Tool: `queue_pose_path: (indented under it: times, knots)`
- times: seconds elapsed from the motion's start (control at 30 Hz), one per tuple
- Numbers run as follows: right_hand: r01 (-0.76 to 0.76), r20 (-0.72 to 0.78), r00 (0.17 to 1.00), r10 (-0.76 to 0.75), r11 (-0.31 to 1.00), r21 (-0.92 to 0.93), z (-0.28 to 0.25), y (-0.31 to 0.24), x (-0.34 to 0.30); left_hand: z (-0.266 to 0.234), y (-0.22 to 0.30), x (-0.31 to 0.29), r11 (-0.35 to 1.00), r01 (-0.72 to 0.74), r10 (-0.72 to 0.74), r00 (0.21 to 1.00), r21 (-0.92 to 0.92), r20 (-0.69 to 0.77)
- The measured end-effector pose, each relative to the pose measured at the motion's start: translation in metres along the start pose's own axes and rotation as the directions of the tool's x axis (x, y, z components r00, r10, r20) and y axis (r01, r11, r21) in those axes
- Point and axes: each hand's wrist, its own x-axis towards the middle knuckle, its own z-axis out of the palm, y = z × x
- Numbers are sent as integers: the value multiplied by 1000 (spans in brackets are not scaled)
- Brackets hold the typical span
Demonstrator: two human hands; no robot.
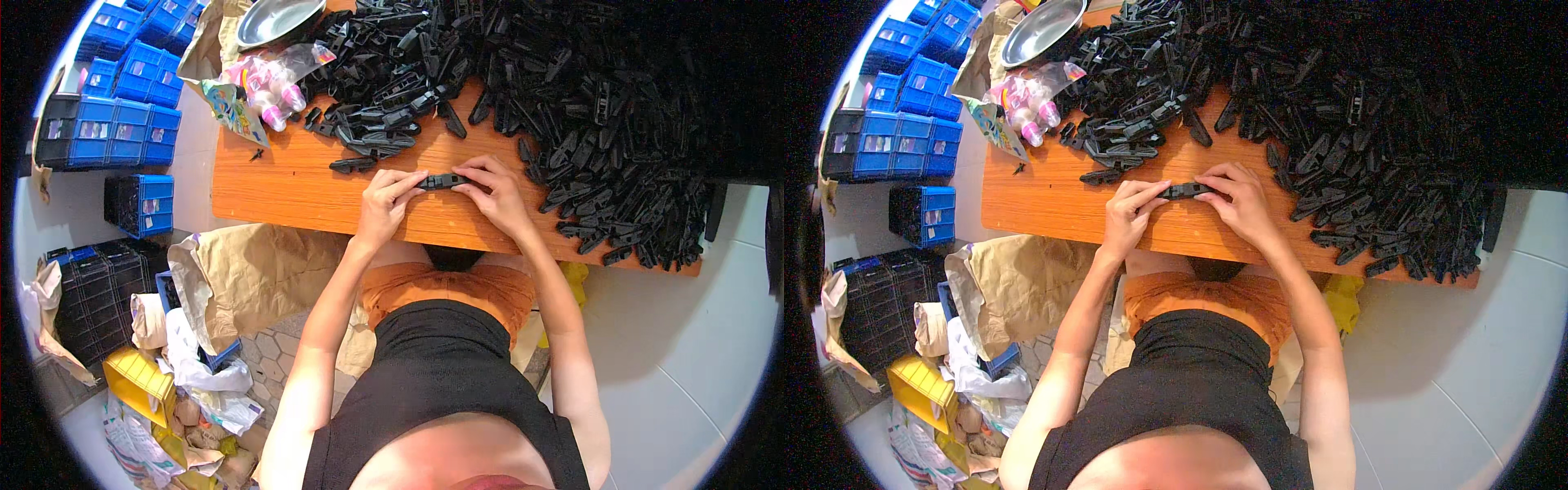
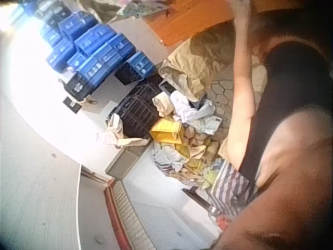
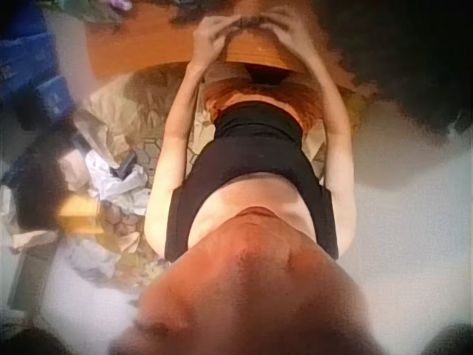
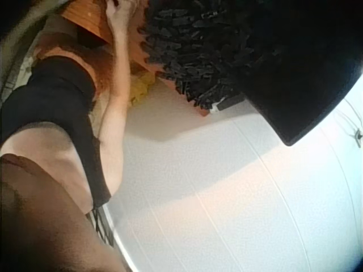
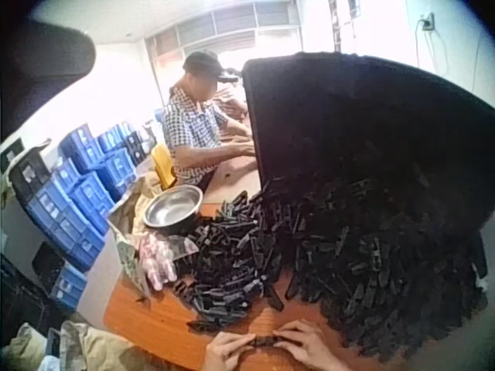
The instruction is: The person assembles small black plastic components by hand at a workstation.
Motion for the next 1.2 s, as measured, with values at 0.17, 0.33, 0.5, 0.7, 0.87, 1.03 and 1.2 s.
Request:
queue_pose_path:
  times: [0.17,0.33,0.5,0.7,0.87,1.03,1.2]
  knots:
    - [33,51,998,-30,997,-66,2,-4,2,0,-2,2,999,-25,26,999,-24,37]
    - [80,13,997,-79,990,-116,7,-10,-4,-1,4,3,998,-56,57,997,-16,49]
    - [120,238,966,-103,991,-60,-1,-24,11,-24,7,-16,990,-83,70,991,114,114]
    - [1,138,990,-11,997,72,-20,-45,119,-83,4,-18,933,-3,-60,984,359,166]
    - [327,118,945,-305,898,-296,27,-37,206,-113,-15,-22,910,142,-169,985,389,36]
    - [494,284,869,-405,683,-538,91,-22,257,-73,15,12,913,37,36,985,405,-170]
    - [474,334,880,-339,584,-658,117,-19,266,-12,3,46,830,44,31,992,556,-125]
